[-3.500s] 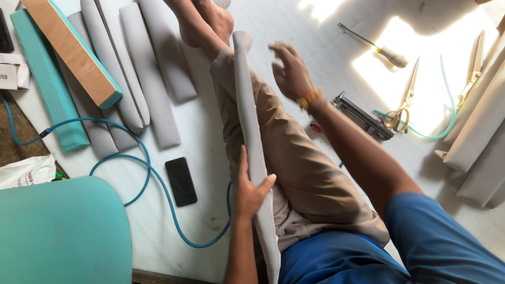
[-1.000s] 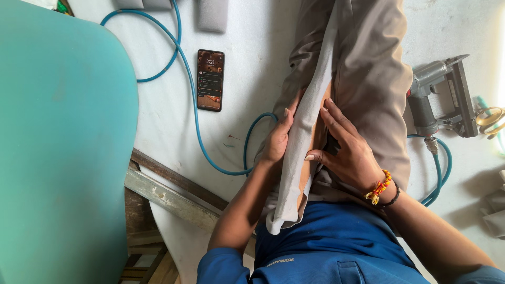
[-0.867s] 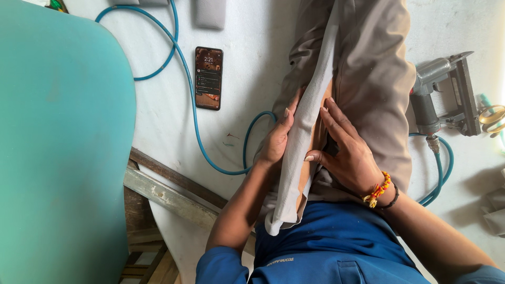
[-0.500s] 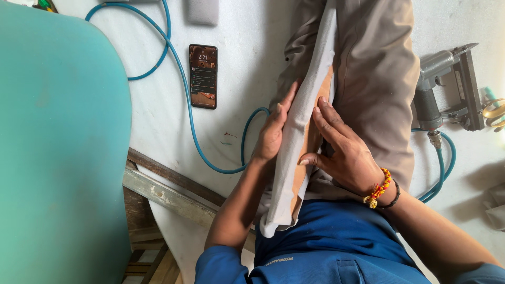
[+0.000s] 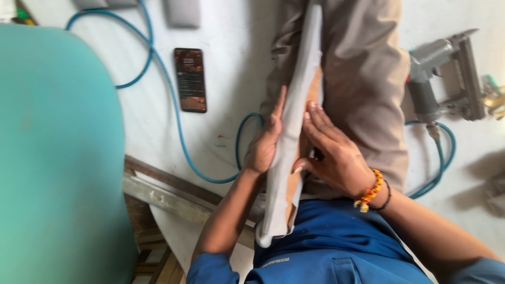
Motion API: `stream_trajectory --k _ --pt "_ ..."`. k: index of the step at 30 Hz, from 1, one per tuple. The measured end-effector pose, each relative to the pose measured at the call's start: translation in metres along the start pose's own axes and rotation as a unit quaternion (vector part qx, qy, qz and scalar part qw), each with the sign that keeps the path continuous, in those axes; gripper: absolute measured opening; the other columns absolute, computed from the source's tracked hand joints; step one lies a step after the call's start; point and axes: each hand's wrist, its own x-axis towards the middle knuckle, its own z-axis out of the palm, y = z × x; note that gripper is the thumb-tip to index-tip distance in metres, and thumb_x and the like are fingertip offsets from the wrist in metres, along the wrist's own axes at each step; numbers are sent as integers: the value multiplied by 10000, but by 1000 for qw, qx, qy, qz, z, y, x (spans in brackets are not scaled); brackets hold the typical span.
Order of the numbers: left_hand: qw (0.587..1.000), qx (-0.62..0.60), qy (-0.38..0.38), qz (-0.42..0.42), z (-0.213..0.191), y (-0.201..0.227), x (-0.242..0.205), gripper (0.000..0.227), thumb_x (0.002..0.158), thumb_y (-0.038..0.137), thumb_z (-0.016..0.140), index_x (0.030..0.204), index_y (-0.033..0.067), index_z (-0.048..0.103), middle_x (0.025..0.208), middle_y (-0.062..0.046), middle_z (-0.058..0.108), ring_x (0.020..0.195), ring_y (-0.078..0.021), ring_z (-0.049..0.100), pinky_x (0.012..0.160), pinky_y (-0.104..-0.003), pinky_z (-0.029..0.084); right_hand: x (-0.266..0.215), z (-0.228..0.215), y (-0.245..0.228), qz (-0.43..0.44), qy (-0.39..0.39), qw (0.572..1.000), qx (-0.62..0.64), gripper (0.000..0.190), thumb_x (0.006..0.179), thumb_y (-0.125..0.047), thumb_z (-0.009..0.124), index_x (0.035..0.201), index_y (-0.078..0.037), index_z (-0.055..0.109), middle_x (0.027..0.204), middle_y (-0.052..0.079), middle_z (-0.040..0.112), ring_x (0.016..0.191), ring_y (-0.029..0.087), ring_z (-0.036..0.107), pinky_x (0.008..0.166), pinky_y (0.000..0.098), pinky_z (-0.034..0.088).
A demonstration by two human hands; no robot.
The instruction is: The person wraps a long rectangular foam piece with grey fabric and secures it using a pneumatic staple gun. They repeatedly fold the fabric edges and drive staples along the seam to hold the covering in place.
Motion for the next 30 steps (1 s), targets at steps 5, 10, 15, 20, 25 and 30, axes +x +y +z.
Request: stream_trajectory --k 5,10,15,20,25,30 --pt "1000 -8 3 -2 7 9 -2 797 1130 530 332 1689 51 27 1777 -163 106 1648 -272 141 1353 -407 133 -3 2 4 7 -19 1000 19 992 685 -347 882 1458 98 450 1565 306 382 1491 422 358 1200 444 362" --pt "996 85 -6 -7 12 18 -4 807 1131 522 319 1678 26 -5 1775 -193 69 1649 -310 133 1344 -429 141 -7 7 7 12 -15 999 44 1026 677 -374 872 1478 86 425 1580 279 379 1498 411 356 1210 439 357" --pt "982 187 -4 3 20 23 0 815 1135 569 249 1667 7 -9 1784 -192 -14 1673 -313 35 1361 -439 98 -5 1 8 12 2 997 77 1021 686 -388 869 1486 71 432 1600 260 370 1511 409 357 1225 446 358" --pt "986 167 3 9 27 24 0 853 1115 623 199 1668 16 -31 1788 -156 -74 1677 -302 -28 1379 -440 62 -14 -15 0 56 -3 989 139 896 750 -278 859 1482 37 449 1557 249 426 1455 382 422 1179 433 387" --pt "986 168 5 -3 32 25 2 920 1075 696 159 1668 29 -67 1789 -139 -86 1675 -303 25 1370 -440 114 -18 -18 -13 268 -7 788 555 500 945 -159 767 1347 12 525 1150 97 605 1045 141 602 924 314 538" --pt "984 175 -13 -10 33 28 4 972 1014 748 124 1640 43 -109 1763 -132 -144 1588 -335 192 1264 -459 292 10 -13 -12 347 8 835 427 418 928 -146 743 1240 -60 478 796 59 620 656 50 547 533 232 438"
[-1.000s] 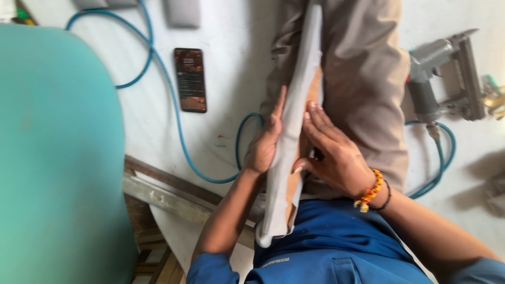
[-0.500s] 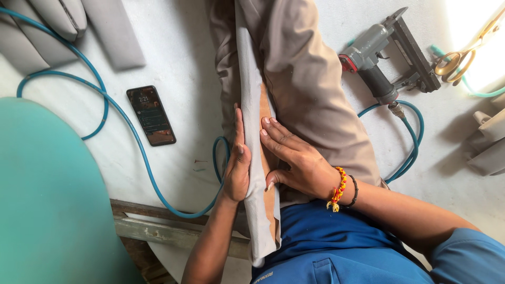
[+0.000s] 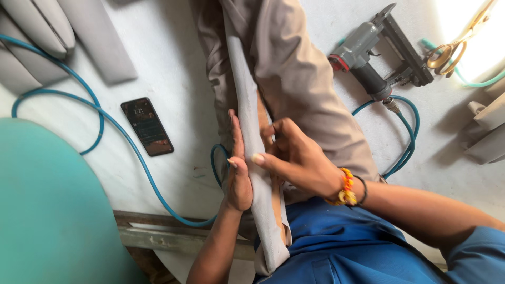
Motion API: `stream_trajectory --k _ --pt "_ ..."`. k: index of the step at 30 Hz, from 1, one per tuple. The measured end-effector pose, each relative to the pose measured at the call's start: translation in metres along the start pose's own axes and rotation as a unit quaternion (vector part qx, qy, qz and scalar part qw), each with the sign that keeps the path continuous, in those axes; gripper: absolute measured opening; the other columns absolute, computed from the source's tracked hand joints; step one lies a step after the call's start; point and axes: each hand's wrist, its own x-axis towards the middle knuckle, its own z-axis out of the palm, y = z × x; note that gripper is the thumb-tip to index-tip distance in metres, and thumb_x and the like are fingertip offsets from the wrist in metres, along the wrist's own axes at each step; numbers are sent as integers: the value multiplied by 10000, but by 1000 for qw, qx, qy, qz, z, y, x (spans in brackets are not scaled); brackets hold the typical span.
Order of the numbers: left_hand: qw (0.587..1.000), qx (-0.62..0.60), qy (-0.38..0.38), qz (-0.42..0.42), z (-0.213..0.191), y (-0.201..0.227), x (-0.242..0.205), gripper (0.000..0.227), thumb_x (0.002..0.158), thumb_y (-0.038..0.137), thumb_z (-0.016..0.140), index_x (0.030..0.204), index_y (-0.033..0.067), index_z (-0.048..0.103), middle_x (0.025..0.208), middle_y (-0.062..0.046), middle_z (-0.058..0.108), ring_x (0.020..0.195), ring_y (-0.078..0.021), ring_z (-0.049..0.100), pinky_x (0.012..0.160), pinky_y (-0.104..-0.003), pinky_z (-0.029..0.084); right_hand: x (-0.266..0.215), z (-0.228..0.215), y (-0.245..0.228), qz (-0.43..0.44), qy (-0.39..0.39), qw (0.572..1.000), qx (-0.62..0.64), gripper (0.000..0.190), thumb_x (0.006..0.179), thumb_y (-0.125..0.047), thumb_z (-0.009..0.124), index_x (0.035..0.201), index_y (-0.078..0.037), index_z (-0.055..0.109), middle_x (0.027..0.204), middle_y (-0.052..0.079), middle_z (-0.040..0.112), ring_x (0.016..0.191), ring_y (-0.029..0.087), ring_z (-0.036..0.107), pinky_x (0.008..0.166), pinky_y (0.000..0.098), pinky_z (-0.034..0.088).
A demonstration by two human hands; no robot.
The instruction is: The person wraps a long rectangular foam piece with grey fabric and secures it using a pneumatic staple gun. They repeatedly fold the fabric edges and drive staples along the seam to hold the covering in place.
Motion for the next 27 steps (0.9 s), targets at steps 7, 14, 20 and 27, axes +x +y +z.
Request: stream_trajectory --k 7,14,20,27 --pt "1000 13 9 17 -16 -2 18 954 1056 732 103 1670 9 3 1790 -146 -60 1676 -299 25 1369 -425 103 24 23 -3 -124 73 989 23 301 975 -102 699 1220 -21 542 908 -73 531 767 -5 491 652 172 431" --pt "1000 -4 2 4 -7 -2 18 848 1114 616 146 1659 -9 -28 1782 -160 -96 1671 -301 -42 1363 -434 41 16 24 21 -110 116 976 145 266 1030 -61 628 1286 5 602 866 -62 556 781 -3 469 680 177 409" --pt "989 144 -13 33 -8 7 23 756 1157 511 153 1661 -35 15 1777 -233 -49 1680 -364 -57 1379 -467 8 14 16 26 -99 125 975 154 308 1039 -58 604 1332 35 622 1034 -7 684 924 15 567 802 184 489" --pt "969 247 -16 -2 -3 21 25 669 1173 385 220 1649 -53 50 1756 -286 -28 1664 -414 -34 1366 -503 46 14 13 28 -79 130 976 154 327 1040 -62 602 1350 36 642 1100 19 721 980 33 605 848 200 518"
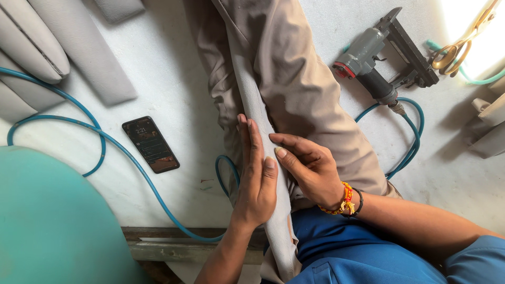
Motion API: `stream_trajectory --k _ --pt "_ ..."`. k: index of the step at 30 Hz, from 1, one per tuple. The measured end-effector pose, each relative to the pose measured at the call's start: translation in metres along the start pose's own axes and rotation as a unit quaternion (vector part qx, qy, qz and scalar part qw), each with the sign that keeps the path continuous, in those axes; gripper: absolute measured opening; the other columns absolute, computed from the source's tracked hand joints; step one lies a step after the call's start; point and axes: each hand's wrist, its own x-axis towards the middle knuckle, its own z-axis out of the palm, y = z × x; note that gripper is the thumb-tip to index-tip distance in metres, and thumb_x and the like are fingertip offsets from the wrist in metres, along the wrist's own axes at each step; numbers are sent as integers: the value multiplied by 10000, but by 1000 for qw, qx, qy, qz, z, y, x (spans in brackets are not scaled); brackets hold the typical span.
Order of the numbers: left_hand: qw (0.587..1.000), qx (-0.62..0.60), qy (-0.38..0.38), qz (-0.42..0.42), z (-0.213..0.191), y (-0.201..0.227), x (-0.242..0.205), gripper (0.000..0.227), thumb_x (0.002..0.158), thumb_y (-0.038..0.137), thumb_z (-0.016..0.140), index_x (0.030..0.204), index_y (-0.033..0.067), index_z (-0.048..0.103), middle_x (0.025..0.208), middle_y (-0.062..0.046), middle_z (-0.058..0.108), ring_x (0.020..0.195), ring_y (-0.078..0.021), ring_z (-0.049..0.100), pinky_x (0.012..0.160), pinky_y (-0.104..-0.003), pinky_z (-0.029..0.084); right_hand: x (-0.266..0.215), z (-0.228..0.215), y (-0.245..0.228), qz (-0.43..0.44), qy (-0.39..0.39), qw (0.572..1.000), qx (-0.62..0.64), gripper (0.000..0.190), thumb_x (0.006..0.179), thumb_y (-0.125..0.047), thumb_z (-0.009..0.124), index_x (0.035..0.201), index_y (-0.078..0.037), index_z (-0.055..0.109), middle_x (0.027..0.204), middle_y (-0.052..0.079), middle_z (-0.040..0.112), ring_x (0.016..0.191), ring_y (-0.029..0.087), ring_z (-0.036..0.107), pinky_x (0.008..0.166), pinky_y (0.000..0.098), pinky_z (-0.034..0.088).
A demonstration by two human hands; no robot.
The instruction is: The person wraps a long rectangular foam piece with grey fabric and secures it using a pneumatic staple gun. They repeatedly fold the fabric edges and drive staples along the seam to hold the covering in place.
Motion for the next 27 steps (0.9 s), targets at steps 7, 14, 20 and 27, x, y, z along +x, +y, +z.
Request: stream_trajectory --k 7,14,20,27 --pt "1000 16 7 2 -2 -3 -2 730 1143 472 231 1661 -14 63 1756 -273 -1 1661 -402 -15 1357 -495 56 1 1 1 -9 -8 999 -45 327 1040 -69 614 1350 25 659 1041 -2 690 916 20 570 789 186 487" --pt "987 -137 76 46 -7 -39 12 770 1153 568 150 1686 29 19 1798 -161 13 1689 -366 -39 1411 -492 -2 1 4 4 3 0 997 -81 325 1038 -72 639 1346 20 690 933 -24 651 819 17 522 708 176 440" --pt "998 -64 3 4 -5 -33 5 692 1162 461 151 1669 5 33 1783 -173 -26 1654 -383 -169 1360 -516 -83 3 4 4 -1 -14 1000 -19 331 1034 -72 611 1347 26 660 1091 17 721 958 33 602 828 200 520" --pt "996 80 -29 -1 -12 -2 8 604 1155 290 291 1667 28 108 1758 -270 17 1645 -466 -25 1348 -551 20 1 0 6 -9 -21 999 -30 345 1033 -65 606 1356 47 648 1156 72 733 1035 65 621 909 227 526"
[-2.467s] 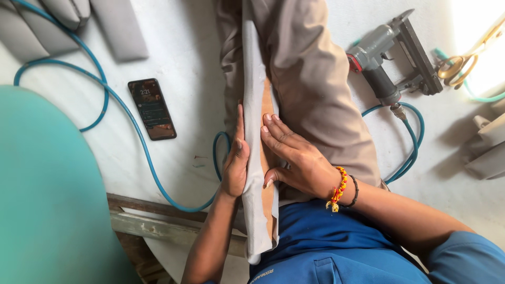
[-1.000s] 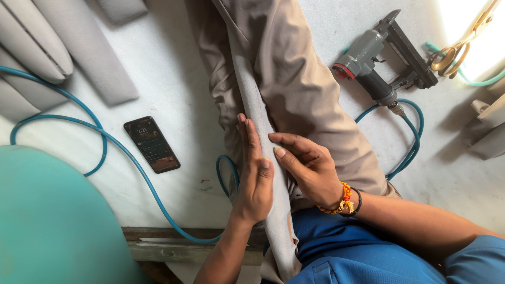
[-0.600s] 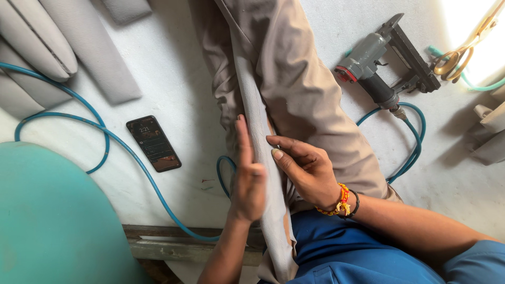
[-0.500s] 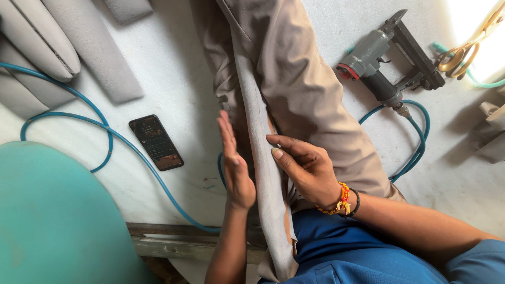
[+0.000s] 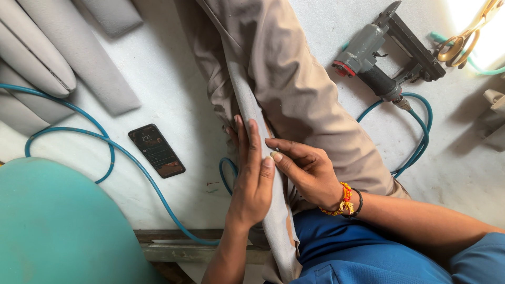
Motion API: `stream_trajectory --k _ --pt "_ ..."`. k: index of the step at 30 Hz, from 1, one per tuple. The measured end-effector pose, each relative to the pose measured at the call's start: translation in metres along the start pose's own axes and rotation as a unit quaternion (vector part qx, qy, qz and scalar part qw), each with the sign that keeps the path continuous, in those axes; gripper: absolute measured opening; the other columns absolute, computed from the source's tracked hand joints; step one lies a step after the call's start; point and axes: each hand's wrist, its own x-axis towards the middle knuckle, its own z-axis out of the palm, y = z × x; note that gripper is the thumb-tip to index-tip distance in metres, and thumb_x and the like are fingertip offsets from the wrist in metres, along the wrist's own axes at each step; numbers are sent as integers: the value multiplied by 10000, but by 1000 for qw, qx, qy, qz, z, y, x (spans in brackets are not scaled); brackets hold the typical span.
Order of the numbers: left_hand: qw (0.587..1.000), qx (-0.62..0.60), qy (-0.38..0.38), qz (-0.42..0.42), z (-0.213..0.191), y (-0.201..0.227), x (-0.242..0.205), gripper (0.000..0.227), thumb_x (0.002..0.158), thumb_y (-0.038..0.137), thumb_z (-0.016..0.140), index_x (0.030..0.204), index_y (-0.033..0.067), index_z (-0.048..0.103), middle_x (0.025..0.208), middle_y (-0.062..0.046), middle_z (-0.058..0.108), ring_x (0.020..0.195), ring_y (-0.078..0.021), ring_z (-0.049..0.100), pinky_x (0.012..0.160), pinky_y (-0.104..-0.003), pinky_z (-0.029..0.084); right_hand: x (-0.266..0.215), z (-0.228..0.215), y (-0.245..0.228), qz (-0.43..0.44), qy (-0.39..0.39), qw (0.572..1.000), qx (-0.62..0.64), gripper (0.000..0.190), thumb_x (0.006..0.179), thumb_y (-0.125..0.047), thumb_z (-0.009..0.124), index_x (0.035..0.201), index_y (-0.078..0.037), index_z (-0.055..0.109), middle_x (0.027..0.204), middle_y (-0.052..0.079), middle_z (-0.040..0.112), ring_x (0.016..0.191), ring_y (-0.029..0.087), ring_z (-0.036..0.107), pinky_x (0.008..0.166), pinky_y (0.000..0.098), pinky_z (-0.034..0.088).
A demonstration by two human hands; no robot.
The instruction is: The person wraps a long rectangular foam piece with grey fabric and secures it using a pneumatic staple gun. They repeatedly fold the fabric edges and drive staples along the seam to hold the covering in place.
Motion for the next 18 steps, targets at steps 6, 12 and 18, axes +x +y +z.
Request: stream_trajectory --k 6,12,18 --pt "986 151 1 -63 3 30 2 575 1075 197 441 1621 108 285 1675 -372 114 1519 -528 217 1230 -569 292 6 -1 4 0 -27 1000 11 362 1026 -51 571 1370 58 605 1181 79 730 1073 84 649 944 244 537" --pt "982 159 -1 -97 2 36 9 638 1007 99 490 1611 89 286 1603 -414 177 1454 -582 309 1122 -547 411 3 -15 -12 48 -73 996 -14 386 1005 -51 620 1384 23 626 1000 19 717 848 54 625 747 228 557" --pt "975 173 -25 -134 2 26 7 626 1016 106 484 1609 139 286 1583 -414 158 1389 -582 365 1076 -512 462 23 -121 -40 -301 194 840 -407 140 1163 -85 683 1256 1 625 1107 109 719 900 125 725 741 246 576"
